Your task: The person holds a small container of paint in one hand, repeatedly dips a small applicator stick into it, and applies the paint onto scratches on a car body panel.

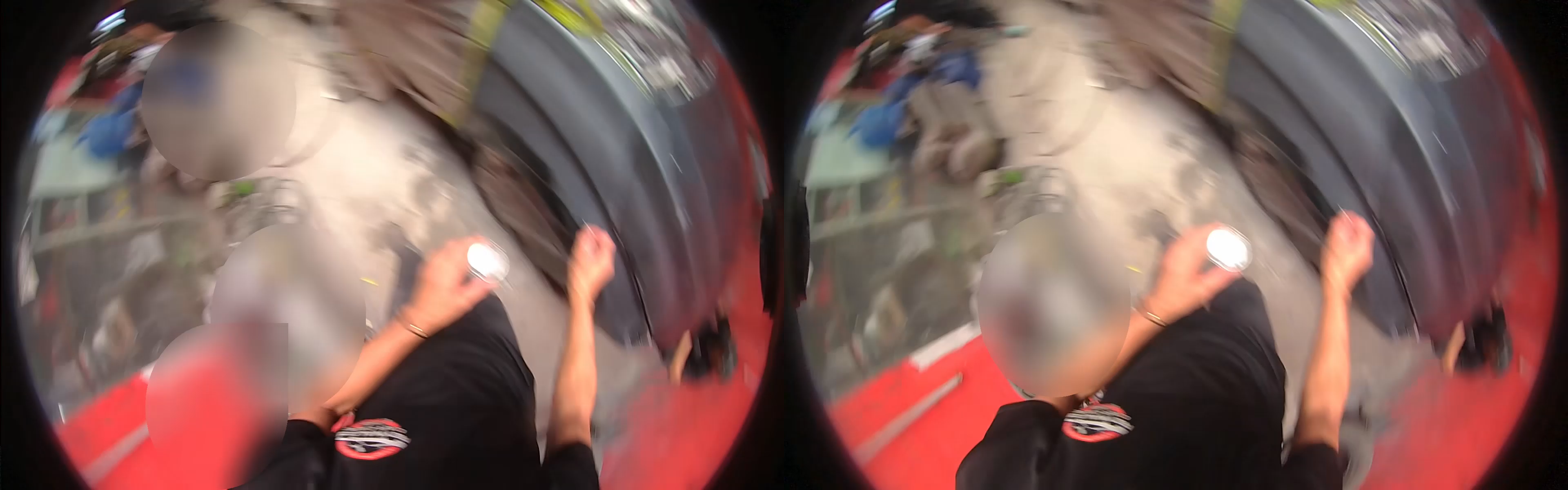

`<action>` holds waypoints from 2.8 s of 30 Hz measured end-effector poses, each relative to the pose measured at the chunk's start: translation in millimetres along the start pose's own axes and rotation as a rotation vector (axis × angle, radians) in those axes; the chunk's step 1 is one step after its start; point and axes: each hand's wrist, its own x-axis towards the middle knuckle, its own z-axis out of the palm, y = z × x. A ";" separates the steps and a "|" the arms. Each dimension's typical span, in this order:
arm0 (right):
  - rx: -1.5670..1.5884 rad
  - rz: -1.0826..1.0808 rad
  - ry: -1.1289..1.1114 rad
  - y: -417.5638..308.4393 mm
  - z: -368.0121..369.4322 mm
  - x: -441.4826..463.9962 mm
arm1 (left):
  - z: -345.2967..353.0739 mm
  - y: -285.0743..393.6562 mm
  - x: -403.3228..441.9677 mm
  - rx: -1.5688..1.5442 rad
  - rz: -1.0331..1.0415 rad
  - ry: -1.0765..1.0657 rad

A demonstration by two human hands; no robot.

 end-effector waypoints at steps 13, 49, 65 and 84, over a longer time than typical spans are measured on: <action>0.005 -0.229 0.034 31.5 14.8 21.5 | -6.7 6.1 11.3 0.046 0.061 0.080; 0.070 -0.151 0.062 -1.2 8.2 12.1 | 12.7 12.8 28.2 -0.013 0.056 0.073; -0.054 -0.473 0.010 -31.6 8.5 -26.1 | 7.2 2.5 51.9 -0.114 0.037 -0.147; -0.499 -0.184 -0.249 -52.3 118.5 -36.0 | -51.8 -67.0 97.3 0.008 0.045 -0.209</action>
